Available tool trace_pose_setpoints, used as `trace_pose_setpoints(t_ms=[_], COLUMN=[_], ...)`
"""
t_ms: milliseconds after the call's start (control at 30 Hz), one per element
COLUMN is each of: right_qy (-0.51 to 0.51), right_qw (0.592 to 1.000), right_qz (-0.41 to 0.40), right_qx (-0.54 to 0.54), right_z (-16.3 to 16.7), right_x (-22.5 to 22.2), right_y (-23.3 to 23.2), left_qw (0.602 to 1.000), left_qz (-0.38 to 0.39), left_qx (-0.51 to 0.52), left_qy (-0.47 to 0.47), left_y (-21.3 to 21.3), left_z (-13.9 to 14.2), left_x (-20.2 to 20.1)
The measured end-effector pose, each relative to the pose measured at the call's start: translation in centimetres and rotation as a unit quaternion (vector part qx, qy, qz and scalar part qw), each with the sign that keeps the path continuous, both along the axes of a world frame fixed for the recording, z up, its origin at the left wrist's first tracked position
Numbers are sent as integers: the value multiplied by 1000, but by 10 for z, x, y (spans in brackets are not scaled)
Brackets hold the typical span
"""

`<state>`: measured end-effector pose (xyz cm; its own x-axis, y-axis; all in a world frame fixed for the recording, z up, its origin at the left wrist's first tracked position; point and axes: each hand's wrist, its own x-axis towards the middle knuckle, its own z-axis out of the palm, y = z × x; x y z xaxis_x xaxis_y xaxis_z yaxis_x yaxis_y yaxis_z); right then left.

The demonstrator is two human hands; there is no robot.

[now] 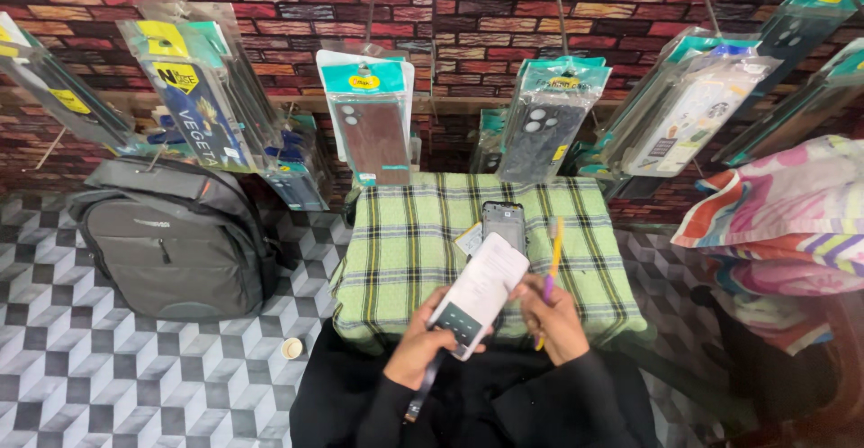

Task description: The person uses a screwdriver to remove screws from a disassembled smartphone, then uses a toothbrush to clean the interior surfaces of the phone frame and a separate screen assembly. The person places the cleaned components on a checkered cloth on the table.

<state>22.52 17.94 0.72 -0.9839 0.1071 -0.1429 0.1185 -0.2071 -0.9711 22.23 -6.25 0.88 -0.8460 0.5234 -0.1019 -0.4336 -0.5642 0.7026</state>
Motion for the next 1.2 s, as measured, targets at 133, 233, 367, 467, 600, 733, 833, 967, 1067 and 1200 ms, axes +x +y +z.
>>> trace_pose_setpoints(t_ms=[133,233,367,467,600,733,833,967,1067,1200], right_qy=[-7,-21,-49,-34,-2,2,-1,3,4,3], right_qw=[997,994,996,991,987,988,990,990,991,991], right_qz=[26,-28,0,-51,-63,-72,-74,-64,-62,-66], right_qx=[-67,-107,-75,-115,-147,-133,-122,-129,-116,-116], right_z=[-4,0,0,-6,-12,-13,-12,-11,-11,-10], right_x=[-4,-14,-21,-18,-15,-19,-22,-23,-23,-24], right_y=[-6,-2,6,8,8,6,2,-1,-3,-6], left_qw=[950,754,505,451,432,429,428,428,429,430], left_qz=[82,285,414,401,397,391,385,382,381,379], left_qx=[-227,-428,-423,-366,-356,-353,-355,-355,-355,-353], left_qy=[197,409,628,708,727,734,737,738,738,740], left_y=[12,12,29,30,34,41,41,41,40,36], left_z=[27,83,154,179,190,205,217,226,227,218], left_x=[11,32,100,115,116,129,137,139,138,135])
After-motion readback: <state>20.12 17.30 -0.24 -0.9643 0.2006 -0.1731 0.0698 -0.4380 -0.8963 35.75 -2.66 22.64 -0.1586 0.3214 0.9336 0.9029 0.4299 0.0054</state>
